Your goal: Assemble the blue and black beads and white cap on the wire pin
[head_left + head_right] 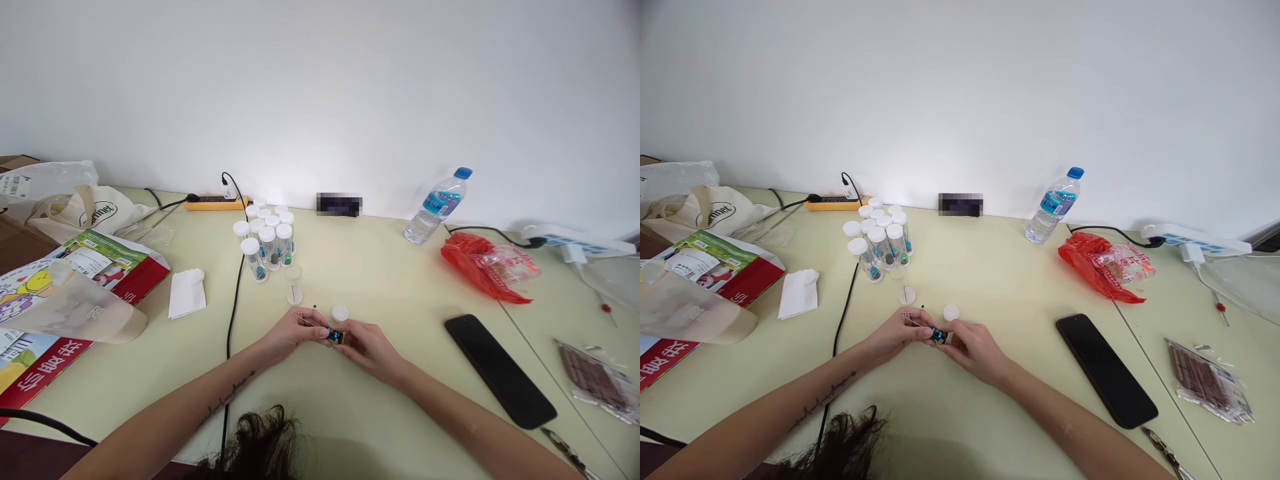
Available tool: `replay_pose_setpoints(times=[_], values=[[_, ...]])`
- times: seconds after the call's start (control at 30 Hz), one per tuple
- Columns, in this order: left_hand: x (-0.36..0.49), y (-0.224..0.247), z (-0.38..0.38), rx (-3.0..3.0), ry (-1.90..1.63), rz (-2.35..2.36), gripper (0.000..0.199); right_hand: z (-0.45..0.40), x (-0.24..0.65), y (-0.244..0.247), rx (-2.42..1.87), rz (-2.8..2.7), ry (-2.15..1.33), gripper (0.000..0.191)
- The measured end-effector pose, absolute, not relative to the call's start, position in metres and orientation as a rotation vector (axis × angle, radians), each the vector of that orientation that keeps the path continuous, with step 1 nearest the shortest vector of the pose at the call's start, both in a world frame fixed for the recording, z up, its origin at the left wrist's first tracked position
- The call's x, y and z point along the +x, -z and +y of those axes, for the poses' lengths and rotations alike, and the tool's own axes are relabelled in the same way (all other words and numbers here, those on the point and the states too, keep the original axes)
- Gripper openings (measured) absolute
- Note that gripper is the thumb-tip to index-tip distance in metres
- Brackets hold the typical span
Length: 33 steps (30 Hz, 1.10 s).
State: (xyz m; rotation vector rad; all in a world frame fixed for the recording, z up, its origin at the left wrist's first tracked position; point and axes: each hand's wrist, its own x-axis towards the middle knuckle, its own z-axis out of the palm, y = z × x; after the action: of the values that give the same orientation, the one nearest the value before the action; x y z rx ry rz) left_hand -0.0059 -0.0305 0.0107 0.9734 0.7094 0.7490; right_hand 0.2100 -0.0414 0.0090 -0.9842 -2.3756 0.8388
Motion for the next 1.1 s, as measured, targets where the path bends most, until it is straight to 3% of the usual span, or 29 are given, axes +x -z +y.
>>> replay_pose_setpoints(times=[1.1], values=[[-0.0058,-0.0129,-0.0308,1.011,-0.760,0.714,0.022,-0.0411,0.2099,-0.0072,-0.966,-2.369,-0.793,0.023]])
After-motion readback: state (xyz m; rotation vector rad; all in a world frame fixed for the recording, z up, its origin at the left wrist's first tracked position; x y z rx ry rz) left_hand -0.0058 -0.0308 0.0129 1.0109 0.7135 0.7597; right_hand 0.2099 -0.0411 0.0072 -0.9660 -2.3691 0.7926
